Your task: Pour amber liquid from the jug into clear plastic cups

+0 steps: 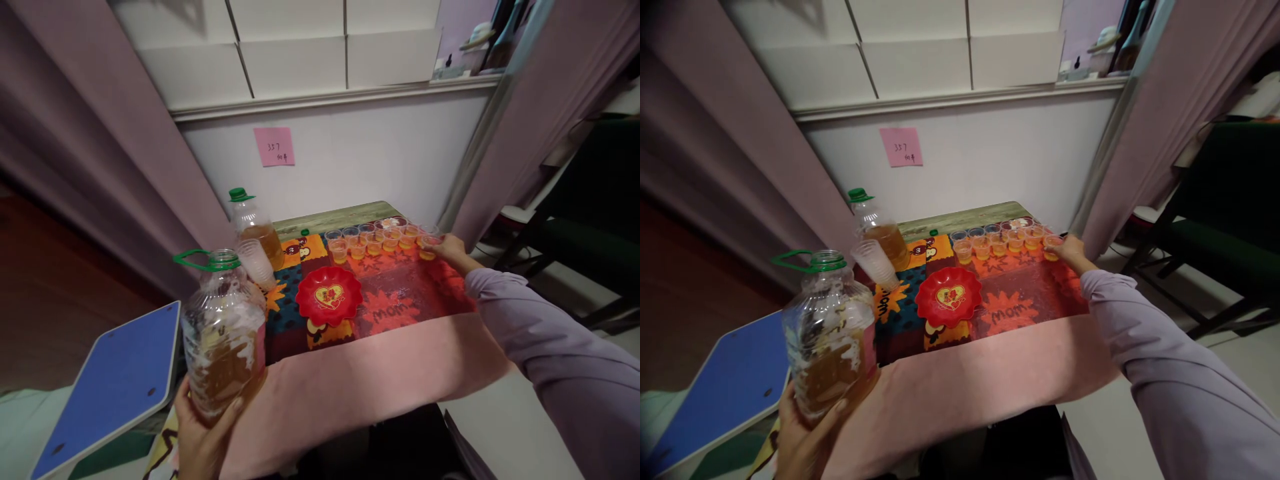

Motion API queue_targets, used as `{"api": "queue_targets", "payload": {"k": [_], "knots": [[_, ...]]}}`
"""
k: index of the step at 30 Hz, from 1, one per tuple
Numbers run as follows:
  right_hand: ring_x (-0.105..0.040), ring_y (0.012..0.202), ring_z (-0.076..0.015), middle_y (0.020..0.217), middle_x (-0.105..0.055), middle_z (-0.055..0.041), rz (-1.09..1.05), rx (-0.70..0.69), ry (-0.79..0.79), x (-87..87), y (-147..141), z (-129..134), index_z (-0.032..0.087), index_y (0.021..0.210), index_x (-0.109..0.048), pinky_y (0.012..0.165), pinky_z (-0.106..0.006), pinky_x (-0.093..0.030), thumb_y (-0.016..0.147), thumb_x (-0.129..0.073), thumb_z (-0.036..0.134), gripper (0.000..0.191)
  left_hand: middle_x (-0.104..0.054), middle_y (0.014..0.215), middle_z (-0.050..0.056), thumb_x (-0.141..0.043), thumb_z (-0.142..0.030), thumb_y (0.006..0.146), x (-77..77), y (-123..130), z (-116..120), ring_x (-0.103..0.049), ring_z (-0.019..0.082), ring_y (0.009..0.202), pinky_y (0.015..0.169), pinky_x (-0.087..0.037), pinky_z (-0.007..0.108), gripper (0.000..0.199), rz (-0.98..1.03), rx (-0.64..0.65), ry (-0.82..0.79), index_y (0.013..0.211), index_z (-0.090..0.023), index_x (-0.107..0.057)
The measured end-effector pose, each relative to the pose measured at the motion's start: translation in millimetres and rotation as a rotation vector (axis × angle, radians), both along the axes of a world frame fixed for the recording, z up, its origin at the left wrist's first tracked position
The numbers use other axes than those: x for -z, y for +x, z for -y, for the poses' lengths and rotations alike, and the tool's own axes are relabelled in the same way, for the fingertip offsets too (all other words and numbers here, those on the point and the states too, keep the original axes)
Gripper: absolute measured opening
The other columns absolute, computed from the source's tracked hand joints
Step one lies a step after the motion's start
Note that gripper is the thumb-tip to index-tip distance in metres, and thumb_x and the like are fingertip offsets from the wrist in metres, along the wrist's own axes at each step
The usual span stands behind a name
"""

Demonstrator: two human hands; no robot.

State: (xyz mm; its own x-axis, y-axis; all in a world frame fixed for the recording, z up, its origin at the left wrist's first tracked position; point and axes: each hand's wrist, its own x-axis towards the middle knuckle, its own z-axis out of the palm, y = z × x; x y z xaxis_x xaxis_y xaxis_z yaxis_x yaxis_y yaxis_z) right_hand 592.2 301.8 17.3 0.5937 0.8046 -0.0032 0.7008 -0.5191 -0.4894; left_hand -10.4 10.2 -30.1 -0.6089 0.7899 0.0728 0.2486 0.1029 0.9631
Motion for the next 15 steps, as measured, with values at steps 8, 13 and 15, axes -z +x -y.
{"api": "queue_targets", "payload": {"k": [8,13,15], "knots": [[-0.071,0.130,-0.0510,0.139,-0.071,-0.0344,-0.082,0.020,0.125,-11.8,-14,16,0.011,0.146,-0.064,0.098,-0.055,-0.059,0.079,-0.095,0.050,0.084,-0.063,0.148,0.017,-0.101,-0.061,0.050,3.7,-1,2,-0.065,0.044,0.136,0.122,-0.048,0.069,0.132,-0.002,-0.015,0.005,0.162,-0.025,-0.042],[-0.065,0.139,-0.0515,0.151,-0.064,-0.0374,-0.112,-0.185,0.481,-39.8,-48,13,0.012,0.146,-0.067,0.112,-0.063,-0.049,0.087,-0.087,0.050,0.073,-0.065,0.144,0.016,-0.102,-0.058,0.054,10.0,-1,8,-0.066,0.041,0.137,0.124,-0.048,0.064,0.123,0.019,0.031,0.065,0.158,-0.026,-0.044],[-0.075,0.122,-0.0426,0.137,-0.077,-0.0269,-0.156,-0.368,0.529,-54.8,-85,12,0.020,0.133,-0.076,0.107,-0.059,-0.054,0.091,-0.083,0.048,0.051,-0.065,0.146,0.016,-0.102,-0.055,0.056,12.5,-2,9,-0.065,0.040,0.140,0.124,-0.048,0.062,0.120,0.021,0.045,0.102,0.158,-0.026,-0.045]]}}
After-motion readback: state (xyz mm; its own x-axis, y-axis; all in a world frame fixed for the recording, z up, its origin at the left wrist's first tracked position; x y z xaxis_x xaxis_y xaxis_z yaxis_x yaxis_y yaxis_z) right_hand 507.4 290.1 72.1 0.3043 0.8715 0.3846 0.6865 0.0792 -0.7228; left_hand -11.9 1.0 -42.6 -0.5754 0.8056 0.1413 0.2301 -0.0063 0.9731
